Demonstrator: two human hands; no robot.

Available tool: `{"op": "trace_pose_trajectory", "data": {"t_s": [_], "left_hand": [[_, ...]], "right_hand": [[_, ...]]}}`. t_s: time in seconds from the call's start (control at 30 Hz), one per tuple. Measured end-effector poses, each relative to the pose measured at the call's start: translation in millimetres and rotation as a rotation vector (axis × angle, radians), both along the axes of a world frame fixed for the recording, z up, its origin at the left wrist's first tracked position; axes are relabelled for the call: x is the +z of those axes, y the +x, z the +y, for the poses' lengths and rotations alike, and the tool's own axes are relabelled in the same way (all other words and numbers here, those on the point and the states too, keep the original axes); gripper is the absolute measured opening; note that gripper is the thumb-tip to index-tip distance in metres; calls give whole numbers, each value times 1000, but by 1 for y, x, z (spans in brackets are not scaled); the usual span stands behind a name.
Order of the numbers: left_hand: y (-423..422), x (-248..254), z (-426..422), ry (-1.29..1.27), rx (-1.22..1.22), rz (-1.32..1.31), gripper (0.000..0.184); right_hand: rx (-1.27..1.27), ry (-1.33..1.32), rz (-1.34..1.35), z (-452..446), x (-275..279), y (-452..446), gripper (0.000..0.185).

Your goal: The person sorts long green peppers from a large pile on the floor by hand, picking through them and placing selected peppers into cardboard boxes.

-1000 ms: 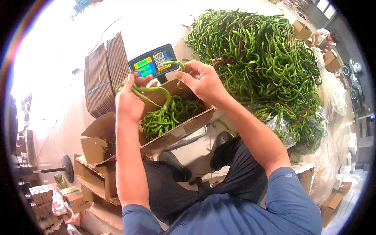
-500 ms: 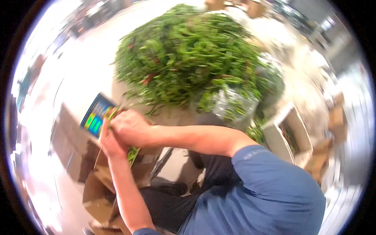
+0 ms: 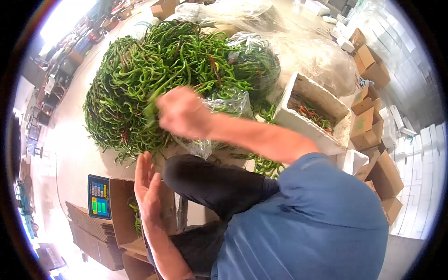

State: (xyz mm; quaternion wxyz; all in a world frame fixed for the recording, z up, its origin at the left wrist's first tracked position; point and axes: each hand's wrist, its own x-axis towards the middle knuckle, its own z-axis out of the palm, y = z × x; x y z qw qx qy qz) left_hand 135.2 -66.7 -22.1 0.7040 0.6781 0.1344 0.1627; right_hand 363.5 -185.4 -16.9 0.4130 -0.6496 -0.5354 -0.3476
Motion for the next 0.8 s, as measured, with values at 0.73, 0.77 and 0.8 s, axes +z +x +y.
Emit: {"op": "trace_pose_trajectory", "data": {"t_s": [0.73, 0.77, 0.8], "left_hand": [[77, -45, -65, 1325, 133, 289, 30], [76, -47, -63, 1309, 146, 277, 30], [74, -49, -60, 1290, 160, 268, 30]], "right_hand": [[-523, -338, 976, -138, -211, 234, 35], [-525, -283, 990, -112, -215, 244, 39], [-595, -312, 998, -90, -218, 256, 45]]}}
